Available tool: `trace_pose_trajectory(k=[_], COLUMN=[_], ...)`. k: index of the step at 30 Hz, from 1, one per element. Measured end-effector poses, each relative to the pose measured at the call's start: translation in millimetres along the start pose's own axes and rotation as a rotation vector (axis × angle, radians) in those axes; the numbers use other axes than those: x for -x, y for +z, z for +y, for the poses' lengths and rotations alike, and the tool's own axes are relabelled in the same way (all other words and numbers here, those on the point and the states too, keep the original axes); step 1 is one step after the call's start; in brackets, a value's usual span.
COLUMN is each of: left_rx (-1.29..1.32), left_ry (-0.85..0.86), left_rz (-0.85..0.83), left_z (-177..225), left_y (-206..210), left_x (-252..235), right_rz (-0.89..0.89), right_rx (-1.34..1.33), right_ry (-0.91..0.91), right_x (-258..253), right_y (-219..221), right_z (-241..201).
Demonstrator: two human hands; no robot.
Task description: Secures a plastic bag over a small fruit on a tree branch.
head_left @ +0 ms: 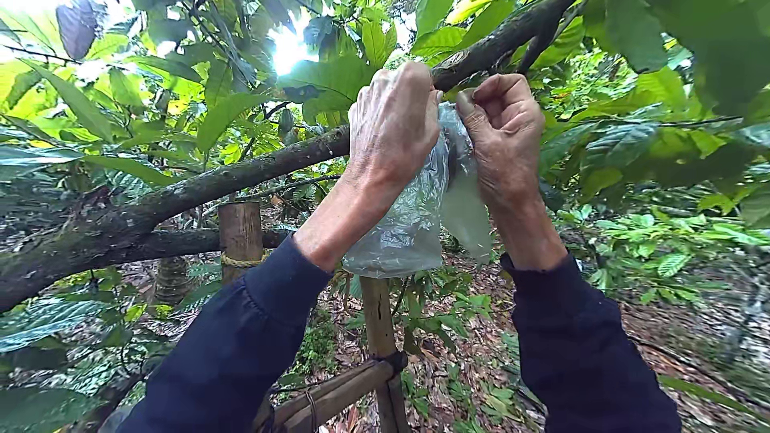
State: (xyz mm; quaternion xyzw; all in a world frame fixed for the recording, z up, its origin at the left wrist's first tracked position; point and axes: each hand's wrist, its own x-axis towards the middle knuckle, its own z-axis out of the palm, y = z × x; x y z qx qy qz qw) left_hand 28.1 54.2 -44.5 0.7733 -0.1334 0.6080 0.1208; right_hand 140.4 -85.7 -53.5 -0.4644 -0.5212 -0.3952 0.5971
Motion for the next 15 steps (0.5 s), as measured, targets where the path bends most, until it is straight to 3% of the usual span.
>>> trace_pose_trajectory(k=[7,10,12,15], left_rx=[-0.195,-0.173,-0.121,-0.018], left_ry=[0.017,0.022,0.013,0.045], left_rz=[-0.096,-0.078,-0.078,0.07], left_z=[18,13,10,19], left_y=[-15,-14,-21,-38], left_x=[20,26,32,58], right_rz=[-0.076,0.024,0.006,-0.004], right_rx=[0.243,0.162,0.158,0.172], right_ry=[0.099,0.034,0.108,0.18], right_x=[24,10,30,69], right_y=[-2,-11,-30,-57], right_z=[-24,11,3,-6])
